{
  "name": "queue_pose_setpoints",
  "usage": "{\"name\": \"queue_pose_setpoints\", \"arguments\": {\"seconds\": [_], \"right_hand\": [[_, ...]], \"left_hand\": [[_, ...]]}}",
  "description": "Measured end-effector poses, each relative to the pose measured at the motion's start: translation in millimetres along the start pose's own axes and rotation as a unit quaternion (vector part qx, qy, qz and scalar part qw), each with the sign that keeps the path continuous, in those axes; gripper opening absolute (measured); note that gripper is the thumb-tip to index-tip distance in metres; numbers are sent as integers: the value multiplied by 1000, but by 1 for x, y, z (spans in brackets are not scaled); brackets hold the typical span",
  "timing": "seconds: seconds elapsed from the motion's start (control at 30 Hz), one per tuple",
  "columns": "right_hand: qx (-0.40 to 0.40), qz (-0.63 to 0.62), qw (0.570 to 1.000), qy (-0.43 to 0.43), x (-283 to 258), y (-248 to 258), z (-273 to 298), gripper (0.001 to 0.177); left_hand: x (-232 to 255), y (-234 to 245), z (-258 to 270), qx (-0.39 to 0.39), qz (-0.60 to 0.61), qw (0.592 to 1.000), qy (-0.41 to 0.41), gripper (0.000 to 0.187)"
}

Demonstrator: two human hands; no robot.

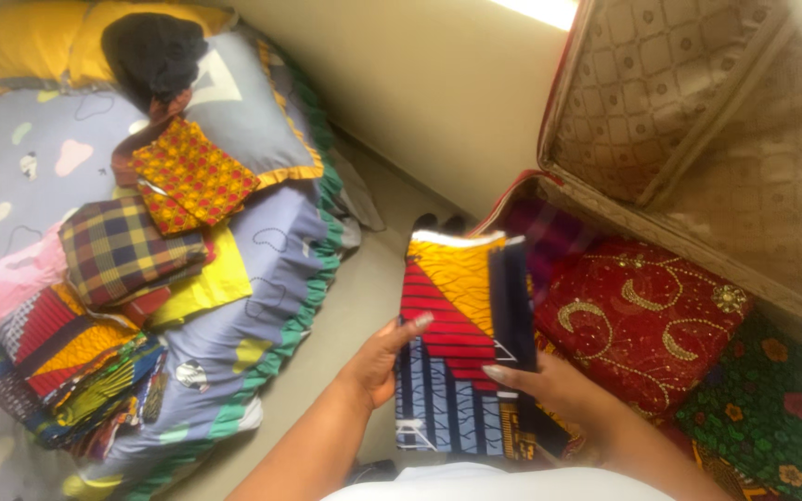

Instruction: The person unloads various folded pieces of patterned fabric and clothing from a large suitcase and places them into organized stacks on a nearby bed.

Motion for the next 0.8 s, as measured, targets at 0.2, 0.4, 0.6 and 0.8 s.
{"name": "queue_pose_setpoints", "arguments": {"seconds": [0.2, 0.4, 0.6, 0.8], "right_hand": [[-92, -65, 993, 42, 15, -30, -27, 50], [-51, -83, 994, 56, 22, -69, -50, 40], [-54, -50, 991, 116, -3, -134, -54, 37], [-103, 198, 954, 203, -12, -218, -61, 35]], "left_hand": [[-5, 35, 32, 117, -17, 992, -46, 49], [-2, 65, 72, 183, -62, 974, -117, 46], [6, 90, 103, 292, -72, 944, -139, 49], [39, 134, 133, 196, 47, 971, -130, 79]]}}
Point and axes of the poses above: each hand's wrist, its own z-axis away from the middle knuckle, its own y-axis out of the back of the hand, x = y × z, the point moved 4 cm from there along -z, towards the middle knuckle, and after that the axes turned 2 degrees about -z, right-handed, at the moved point
